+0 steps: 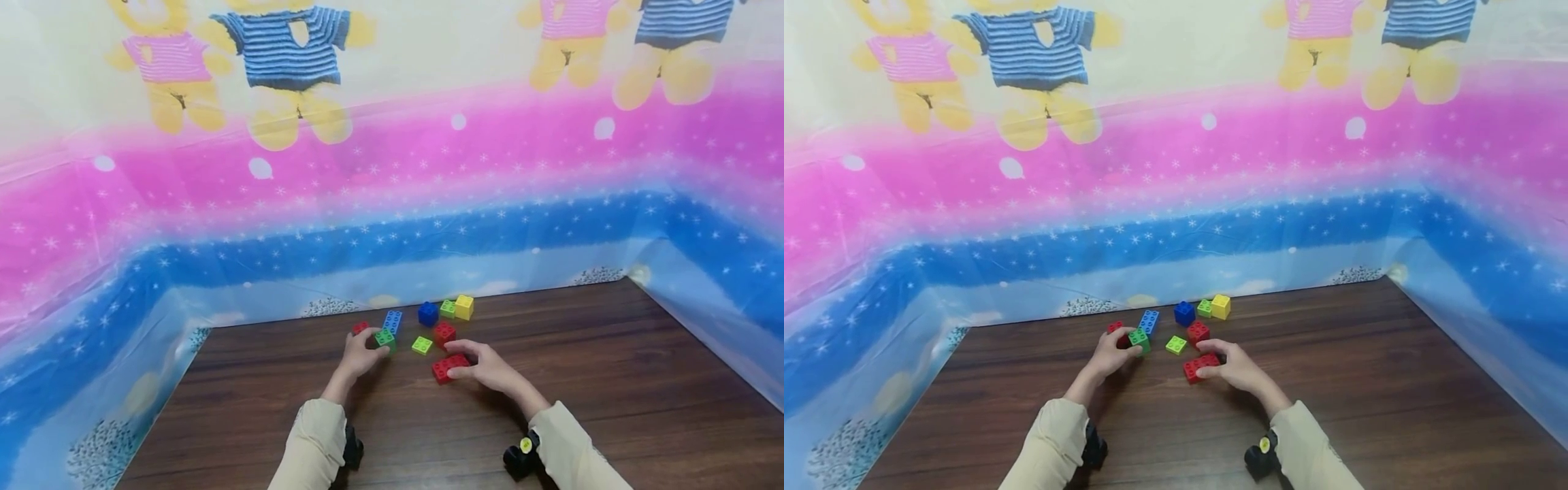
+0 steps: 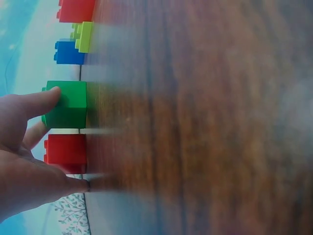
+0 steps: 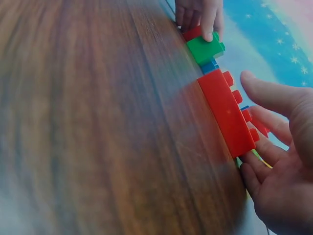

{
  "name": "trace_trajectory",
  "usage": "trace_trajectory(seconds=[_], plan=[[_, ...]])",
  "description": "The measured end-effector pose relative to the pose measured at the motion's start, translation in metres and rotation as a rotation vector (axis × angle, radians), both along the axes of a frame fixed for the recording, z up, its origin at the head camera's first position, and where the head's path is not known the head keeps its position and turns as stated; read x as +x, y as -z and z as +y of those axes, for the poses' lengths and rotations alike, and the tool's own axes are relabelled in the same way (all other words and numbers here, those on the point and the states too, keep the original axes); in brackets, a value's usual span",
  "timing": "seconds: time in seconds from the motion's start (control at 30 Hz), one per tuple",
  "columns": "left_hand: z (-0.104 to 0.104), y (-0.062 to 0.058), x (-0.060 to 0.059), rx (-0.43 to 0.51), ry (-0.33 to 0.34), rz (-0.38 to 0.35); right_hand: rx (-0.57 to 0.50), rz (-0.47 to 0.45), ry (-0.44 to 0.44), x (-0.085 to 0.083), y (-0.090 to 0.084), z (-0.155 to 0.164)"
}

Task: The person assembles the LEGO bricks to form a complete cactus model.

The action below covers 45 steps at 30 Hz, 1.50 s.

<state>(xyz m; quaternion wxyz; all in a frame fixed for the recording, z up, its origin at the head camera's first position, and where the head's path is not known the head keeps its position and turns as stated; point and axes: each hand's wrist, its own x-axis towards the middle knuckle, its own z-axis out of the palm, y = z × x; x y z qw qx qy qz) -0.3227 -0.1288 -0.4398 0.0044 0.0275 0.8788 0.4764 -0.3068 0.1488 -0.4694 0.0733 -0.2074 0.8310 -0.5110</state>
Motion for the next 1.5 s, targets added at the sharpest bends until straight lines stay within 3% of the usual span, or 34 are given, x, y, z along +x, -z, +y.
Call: trace_trajectory(seconds=[0.47,0.83,1.5], plan=[[-0.005,-0.005,0.009,-0.003,0.002,0.003,0.053,-0.049,0.018,-0.002,0.0,-0.004],[-0.006,-0.005,0.014,-0.039,-0.083,0.025,0.07,-0.05,0.022,-0.005,0.003,-0.003],[-0.01,-0.005,0.017,-0.017,0.022,0.002,0.109,-0.004,0.01,-0.006,0.003,-0.004]])
